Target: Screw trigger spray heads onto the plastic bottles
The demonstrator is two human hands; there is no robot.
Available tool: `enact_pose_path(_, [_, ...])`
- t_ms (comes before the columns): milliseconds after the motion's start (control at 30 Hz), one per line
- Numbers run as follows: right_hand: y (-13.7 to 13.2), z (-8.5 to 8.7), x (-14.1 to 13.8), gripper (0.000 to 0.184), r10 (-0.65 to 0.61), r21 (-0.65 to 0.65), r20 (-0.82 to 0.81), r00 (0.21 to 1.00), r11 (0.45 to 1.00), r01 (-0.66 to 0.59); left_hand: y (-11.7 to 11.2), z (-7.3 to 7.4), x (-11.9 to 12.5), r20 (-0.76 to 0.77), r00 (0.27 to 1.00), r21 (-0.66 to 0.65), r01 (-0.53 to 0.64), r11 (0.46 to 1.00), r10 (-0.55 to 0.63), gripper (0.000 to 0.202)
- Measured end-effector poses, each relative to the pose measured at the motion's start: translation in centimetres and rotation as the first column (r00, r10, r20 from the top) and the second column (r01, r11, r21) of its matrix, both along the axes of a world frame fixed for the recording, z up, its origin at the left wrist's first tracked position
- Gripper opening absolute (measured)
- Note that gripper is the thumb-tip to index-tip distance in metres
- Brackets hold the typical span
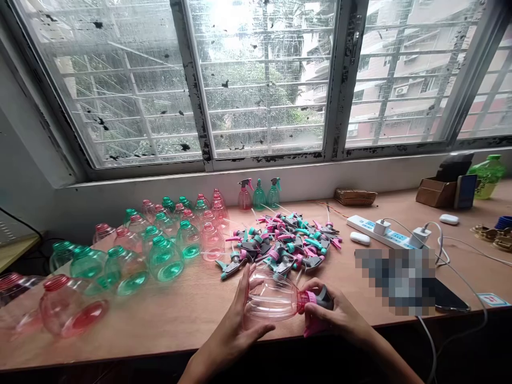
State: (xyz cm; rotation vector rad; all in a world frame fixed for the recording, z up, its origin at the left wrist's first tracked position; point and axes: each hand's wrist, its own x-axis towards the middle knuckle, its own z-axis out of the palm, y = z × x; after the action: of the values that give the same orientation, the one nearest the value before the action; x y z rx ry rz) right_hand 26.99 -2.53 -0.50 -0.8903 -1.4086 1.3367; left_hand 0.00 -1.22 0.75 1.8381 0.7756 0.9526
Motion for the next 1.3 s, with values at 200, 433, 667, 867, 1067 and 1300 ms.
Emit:
enact_pose_path(200, [0.0,-0.2,0.0,0.036,-0.027,0.008,0.011,1.0,1.0,0.027,-0.1,0.1,-0.2,-0.006,1.0,-0.033,0.008,0.999,-0.009,0.096])
enact_pose_path(433, [0.0,-0.1,0.0,0.037,-0.011,-0.009,0.019,1.0,1.0,0.011,-0.1,-0.3,0.0,0.011,1.0,0.013,0.0,1.0,0.0,0.092])
enact_pose_path(667, [0.0,-0.1,0.1,0.037,-0.03,0.009,0.038,0.999,1.0,0.03,-0.8,1.0,0.1,0.004,1.0,-0.074,-0.007,0.997,0.008,0.099])
enact_pose_path(867, [-0.1,0.0,0.1,0.038,-0.021,0.012,0.032,0.999,1.0,0.02,-0.6,0.4,0.3,0.012,0.999,-0.01,-0.033,0.999,0.033,0.091])
enact_pose_path(1067, [-0.2,0.4,0.0,0.038,-0.019,0.018,0.042,0.999,1.0,0.018,-0.6,0.7,0.2,-0.001,1.0,-0.016,-0.012,1.0,0.012,0.103])
enact_pose_path(1300, [-0.1,0.2,0.1,0.038,-0.039,0.015,0.039,0.999,0.999,0.038,-0.5,0.7,0.1,-0.015,1.0,-0.035,-0.025,0.999,0.025,0.098])
